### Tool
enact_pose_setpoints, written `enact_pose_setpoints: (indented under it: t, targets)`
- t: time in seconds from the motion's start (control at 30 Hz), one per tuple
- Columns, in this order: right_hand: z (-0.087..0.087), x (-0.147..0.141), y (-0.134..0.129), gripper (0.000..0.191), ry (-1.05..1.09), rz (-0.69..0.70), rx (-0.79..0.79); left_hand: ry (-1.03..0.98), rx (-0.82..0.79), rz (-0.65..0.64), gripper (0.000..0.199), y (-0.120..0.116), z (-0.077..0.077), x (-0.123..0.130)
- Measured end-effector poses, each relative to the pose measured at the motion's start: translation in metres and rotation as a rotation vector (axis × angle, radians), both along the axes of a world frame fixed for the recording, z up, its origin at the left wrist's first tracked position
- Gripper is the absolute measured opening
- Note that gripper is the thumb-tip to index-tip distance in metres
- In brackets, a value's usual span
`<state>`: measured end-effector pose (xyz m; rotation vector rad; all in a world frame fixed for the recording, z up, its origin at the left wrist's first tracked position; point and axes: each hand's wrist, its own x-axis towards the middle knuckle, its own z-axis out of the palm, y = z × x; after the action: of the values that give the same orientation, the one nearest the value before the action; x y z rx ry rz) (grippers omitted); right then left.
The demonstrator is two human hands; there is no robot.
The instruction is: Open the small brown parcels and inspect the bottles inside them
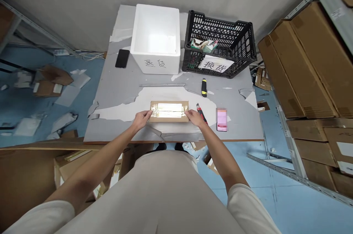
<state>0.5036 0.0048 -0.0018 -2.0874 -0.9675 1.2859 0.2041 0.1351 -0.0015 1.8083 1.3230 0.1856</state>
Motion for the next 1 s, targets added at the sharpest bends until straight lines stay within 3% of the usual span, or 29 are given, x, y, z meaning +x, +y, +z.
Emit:
enact_pose_setpoints:
  t: [0.2,0.33,0.47,0.57,0.67,0.83,1.0]
  targets:
    - [-0.006,-0.005,0.001,0.04,0.126,-0.086,-0.032,-0.082,-0.099,0.077,0.053,0.003,-0.021,0.003]
    - [-0.016,-0.002,-0.005,0.04,0.222,-0.126,0.022,-0.269,-0.223,0.093,0.047,0.003,-0.035,-0.007]
    - [-0.032,-0.001,-0.017,0.037,0.245,-0.129,0.1,-0.342,-0.256,0.006,0.074,-0.005,-0.047,-0.016]
    - [-0.042,-0.002,-0.025,0.061,0.192,-0.099,0.146,-0.35,-0.232,-0.004,0.086,-0.012,-0.054,-0.017]
    - [-0.048,-0.005,-0.026,0.079,0.162,-0.048,0.179,-0.356,-0.192,-0.047,0.079,-0.015,-0.059,-0.015]
    - [-0.044,-0.01,-0.022,0.075,0.223,-0.005,0.192,-0.352,-0.174,-0.046,0.072,-0.013,-0.059,-0.013]
    - [-0.025,-0.001,-0.016,0.045,0.117,0.088,0.21,-0.273,-0.072,-0.012,0.057,0.0,-0.04,-0.01]
